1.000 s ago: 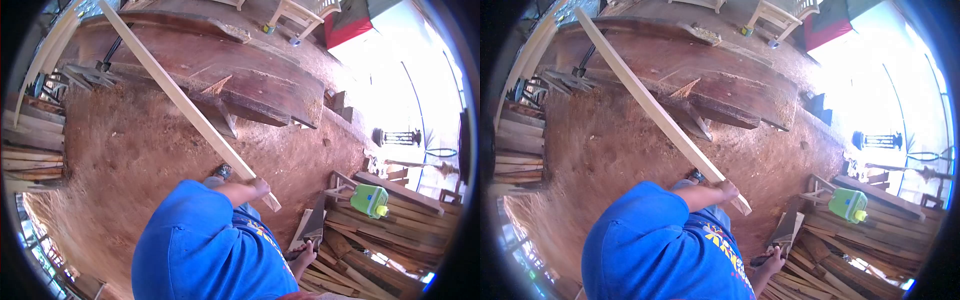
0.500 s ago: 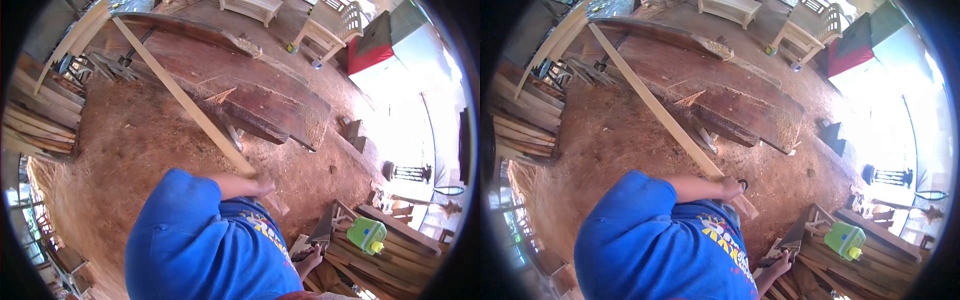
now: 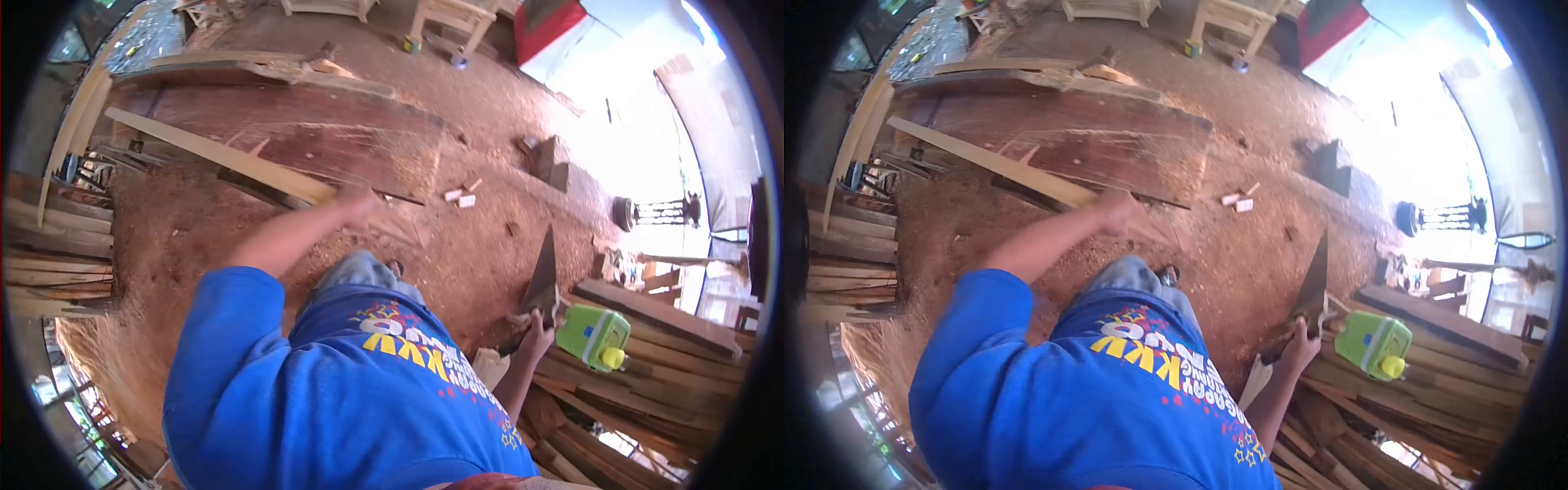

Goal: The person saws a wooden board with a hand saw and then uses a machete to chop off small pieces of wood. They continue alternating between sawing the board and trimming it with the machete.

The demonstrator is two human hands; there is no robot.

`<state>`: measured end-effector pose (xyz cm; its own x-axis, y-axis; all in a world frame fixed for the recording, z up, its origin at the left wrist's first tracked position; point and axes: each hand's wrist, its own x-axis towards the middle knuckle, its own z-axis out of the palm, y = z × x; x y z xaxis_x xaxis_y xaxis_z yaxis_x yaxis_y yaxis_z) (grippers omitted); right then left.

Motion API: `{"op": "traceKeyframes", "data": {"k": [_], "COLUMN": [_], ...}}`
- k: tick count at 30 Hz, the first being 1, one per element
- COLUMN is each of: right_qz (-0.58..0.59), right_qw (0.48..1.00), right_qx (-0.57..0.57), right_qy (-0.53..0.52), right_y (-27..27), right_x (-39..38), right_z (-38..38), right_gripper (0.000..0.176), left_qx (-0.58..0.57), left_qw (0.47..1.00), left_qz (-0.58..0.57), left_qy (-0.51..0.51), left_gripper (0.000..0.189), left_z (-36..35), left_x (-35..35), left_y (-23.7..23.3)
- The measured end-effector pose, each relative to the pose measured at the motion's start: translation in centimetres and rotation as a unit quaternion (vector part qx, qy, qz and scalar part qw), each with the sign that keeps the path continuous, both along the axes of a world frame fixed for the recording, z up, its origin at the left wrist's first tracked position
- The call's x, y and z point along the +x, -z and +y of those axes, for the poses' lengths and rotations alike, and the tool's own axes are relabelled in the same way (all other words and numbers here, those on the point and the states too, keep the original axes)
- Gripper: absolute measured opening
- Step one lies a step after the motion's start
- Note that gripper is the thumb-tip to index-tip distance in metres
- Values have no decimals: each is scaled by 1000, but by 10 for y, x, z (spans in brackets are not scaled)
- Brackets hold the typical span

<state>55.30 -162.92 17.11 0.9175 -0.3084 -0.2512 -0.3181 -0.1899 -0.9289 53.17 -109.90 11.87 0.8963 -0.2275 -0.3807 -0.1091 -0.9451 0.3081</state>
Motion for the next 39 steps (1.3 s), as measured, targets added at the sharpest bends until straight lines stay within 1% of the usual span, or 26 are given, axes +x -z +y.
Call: {"op": "traceKeyframes", "data": {"k": [1,3,4,5,7,8,11,12,13,14,16,17,18,21,22,24,26,27,28,31,32,35,38,39], "right_qz": [-8,-19,-29,-81,-179,-167,-39,-55,12,-28,-3,59,102,55,71,64,67,74,80,96,96,75,30,12], "right_qw": [999,999,999,996,981,977,979,978,987,982,975,969,957,939,930,910,883,878,872,853,846,832,825,821], "right_qx": [-29,-24,-20,-36,-71,-87,-80,-86,23,-24,-9,56,37,-24,-28,-42,-56,-52,-45,-43,-43,-12,-4,-8], "right_qy": [-25,-16,-11,-19,-33,-99,-183,-183,-158,-183,-221,-232,-269,-338,-360,-408,-460,-471,-481,-511,-522,-550,-564,-571], "right_y": [-7,-40,-51,-51,-49,-57,-67,-50,-69,-59,-58,-67,-67,-72,-71,-73,-70,-66,-61,-48,-43,-29,-19,-21], "right_x": [16,41,50,62,80,87,112,124,131,140,156,165,179,219,232,255,276,283,288,299,303,311,315,316], "right_z": [-3,19,33,44,61,70,92,93,119,129,149,158,158,189,196,213,221,222,224,219,216,199,180,174], "right_gripper": [12,12,13,13,17,26,24,21,14,15,20,25,36,44,44,44,45,44,44,42,42,41,41,41], "left_qx": [4,18,15,13,43,58,51,51,48,42,33,32,26,72,91,123,144,159,145,132,136,172,217,221], "left_qw": [999,996,994,992,991,991,989,986,982,978,975,972,974,982,979,971,955,945,931,915,913,897,883,882], "left_qz": [-33,53,33,11,1,-3,17,32,49,75,62,54,25,30,33,41,-3,-27,-17,-21,-17,-74,-89,-75], "left_qy": [-9,-72,-99,-127,-123,-119,-141,-155,-174,-191,-212,-226,-224,-174,-181,-203,-258,-286,-335,-380,-385,-401,-406,-409], "left_gripper": [27,30,32,34,36,37,40,42,43,44,47,49,54,56,57,58,60,61,64,66,60,66,68,74], "left_z": [4,7,14,21,31,38,66,76,84,84,84,85,83,85,85,78,63,55,47,32,28,21,18,20], "left_x": [17,61,79,98,139,160,219,243,263,273,286,290,284,280,282,283,273,271,273,274,276,274,277,279], "left_y": [3,-12,-7,-5,-8,-10,1,5,11,19,32,24,14,23,26,35,37,35,35,31,25,40,53,56]}}
